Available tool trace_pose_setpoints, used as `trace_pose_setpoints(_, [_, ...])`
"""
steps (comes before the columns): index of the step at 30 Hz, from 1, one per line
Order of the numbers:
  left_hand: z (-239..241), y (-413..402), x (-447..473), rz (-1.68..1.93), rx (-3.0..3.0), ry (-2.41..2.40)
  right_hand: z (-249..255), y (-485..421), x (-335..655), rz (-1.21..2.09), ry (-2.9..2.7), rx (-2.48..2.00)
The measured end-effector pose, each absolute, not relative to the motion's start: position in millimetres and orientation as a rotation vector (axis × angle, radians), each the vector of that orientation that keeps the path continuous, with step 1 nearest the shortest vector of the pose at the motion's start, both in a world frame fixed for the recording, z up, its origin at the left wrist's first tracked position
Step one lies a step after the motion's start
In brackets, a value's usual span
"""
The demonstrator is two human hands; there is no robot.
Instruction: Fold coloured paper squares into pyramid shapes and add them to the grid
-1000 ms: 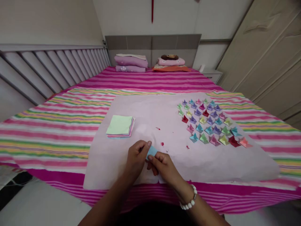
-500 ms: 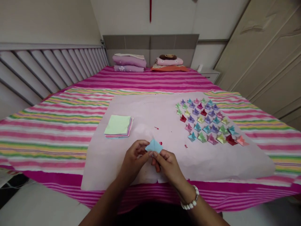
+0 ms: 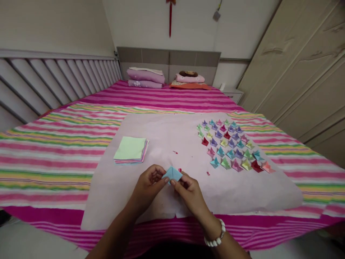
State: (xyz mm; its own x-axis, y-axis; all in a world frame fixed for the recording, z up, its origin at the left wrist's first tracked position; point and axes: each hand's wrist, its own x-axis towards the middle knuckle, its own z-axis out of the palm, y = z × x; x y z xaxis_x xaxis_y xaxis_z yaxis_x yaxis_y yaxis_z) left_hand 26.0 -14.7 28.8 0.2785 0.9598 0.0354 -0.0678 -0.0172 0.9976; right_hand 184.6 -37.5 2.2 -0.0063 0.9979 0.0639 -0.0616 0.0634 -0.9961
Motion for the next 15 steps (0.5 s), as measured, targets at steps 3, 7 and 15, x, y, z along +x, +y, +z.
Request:
trace_pose_setpoints(3, [32,-14,28,1.053,1.272,0.941,5,-36,187,1.037,-1.146,-1.089])
trace_pose_setpoints(7, [34,-15,30,1.051,1.228,0.925,8,-38,190,1.024,-1.136,-1.023])
trace_pose_setpoints(15, [36,-20,27,0.922,1.243,0.857,13,-40,195,1.297,-1.043,-0.985])
